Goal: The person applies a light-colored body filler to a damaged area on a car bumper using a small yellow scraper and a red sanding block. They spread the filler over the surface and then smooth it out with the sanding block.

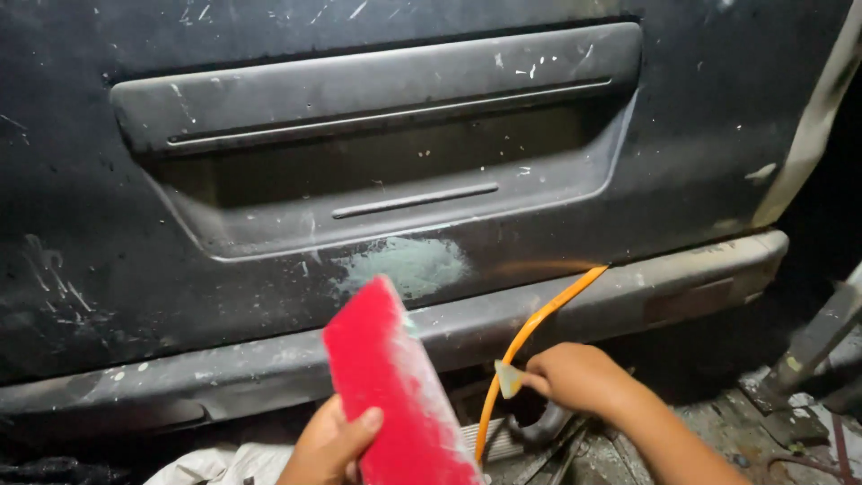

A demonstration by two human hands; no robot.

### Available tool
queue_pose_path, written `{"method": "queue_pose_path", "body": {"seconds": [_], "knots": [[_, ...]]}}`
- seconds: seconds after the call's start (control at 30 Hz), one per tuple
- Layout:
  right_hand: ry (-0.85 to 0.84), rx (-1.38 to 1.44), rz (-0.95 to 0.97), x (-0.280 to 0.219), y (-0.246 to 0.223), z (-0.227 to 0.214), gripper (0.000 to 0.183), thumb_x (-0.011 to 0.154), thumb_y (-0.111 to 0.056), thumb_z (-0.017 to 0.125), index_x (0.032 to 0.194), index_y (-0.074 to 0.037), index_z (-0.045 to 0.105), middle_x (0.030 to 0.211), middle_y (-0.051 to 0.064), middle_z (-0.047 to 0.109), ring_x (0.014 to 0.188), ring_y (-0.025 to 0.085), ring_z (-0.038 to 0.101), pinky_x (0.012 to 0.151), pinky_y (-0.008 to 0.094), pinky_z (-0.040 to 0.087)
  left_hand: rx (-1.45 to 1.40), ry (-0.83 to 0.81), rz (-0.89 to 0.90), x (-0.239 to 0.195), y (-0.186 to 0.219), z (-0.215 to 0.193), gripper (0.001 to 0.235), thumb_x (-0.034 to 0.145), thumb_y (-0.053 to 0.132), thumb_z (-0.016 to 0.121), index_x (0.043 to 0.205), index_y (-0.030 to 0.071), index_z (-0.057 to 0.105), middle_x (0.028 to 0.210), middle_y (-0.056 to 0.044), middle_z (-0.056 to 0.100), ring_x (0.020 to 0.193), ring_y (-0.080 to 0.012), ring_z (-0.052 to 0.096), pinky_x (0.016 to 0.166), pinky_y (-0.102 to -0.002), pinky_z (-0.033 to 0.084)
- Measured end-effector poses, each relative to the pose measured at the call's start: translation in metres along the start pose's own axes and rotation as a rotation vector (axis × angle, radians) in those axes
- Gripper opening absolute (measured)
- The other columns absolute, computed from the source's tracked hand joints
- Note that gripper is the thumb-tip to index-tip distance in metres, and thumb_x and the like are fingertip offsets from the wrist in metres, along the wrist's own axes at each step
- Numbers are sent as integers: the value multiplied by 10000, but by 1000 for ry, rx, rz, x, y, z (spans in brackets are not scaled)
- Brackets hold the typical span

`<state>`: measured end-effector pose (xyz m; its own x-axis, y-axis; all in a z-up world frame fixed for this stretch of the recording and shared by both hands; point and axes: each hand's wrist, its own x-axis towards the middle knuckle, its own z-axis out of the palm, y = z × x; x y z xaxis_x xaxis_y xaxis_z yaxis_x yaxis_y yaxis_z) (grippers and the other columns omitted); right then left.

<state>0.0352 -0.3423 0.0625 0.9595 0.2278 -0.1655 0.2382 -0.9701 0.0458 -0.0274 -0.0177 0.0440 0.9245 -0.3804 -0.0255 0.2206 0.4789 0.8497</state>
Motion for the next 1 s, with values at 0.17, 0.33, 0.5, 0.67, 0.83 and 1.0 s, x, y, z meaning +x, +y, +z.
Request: {"method": "queue_pose_path", "body": {"seconds": [0.17, 0.33, 0.5, 0.67, 0.83, 1.0], "knots": [[256, 727, -39, -24, -17, -20, 352, 1005, -381, 537, 837, -150, 742, 736, -75, 680, 701, 55, 594, 707, 250, 445, 427, 309, 79, -2, 17, 15, 271, 918, 124, 702, 884, -139, 646, 598, -314, 717, 342, -333, 574, 317, -396, 468], [205, 846, -103, -37, -52, -18, 390, 1030, -359, 559, 719, -132, 623, 666, -47, 563, 633, 82, 499, 633, 284, 404, 1025, 418, 178, 15, -8, -1, 339, 868, 406, 713, 705, 116, 780, 557, -16, 741, 495, -113, 663, 529, -301, 500], [173, 887, -41, -36, -72, -15, 381, 1051, -361, 512, 757, -141, 616, 690, -64, 569, 653, 80, 501, 663, 272, 416, 1119, 385, 160, 23, -32, -1, 333, 845, 490, 682, 835, 191, 827, 806, 87, 874, 726, -76, 812, 711, -257, 584], [186, 1084, -60, -38, -81, -17, 370, 1048, -337, 507, 827, -126, 714, 695, -67, 607, 645, 67, 518, 650, 242, 425, 1199, 260, 422, 33, -51, -7, 351, 862, 510, 666, 852, 205, 839, 812, 58, 863, 791, -113, 803, 748, -256, 585], [184, 1224, -75, -38, -80, -14, 380, 1054, -342, 508, 821, -100, 685, 712, -29, 601, 656, 94, 533, 655, 245, 423, 1147, 256, 455, 31, -55, 1, 307, 875, 460, 692, 870, 177, 809, 782, 62, 829, 704, -91, 755, 649, -259, 567], [218, 1265, -201, -29, -70, -2, 418, 1074, -350, 503, 725, -125, 550, 689, -32, 538, 635, 95, 479, 655, 252, 383, 1140, 169, 497, 36, -57, -3, 239, 901, 385, 704, 884, 154, 760, 764, 39, 794, 657, -104, 696, 608, -285, 514]]}}
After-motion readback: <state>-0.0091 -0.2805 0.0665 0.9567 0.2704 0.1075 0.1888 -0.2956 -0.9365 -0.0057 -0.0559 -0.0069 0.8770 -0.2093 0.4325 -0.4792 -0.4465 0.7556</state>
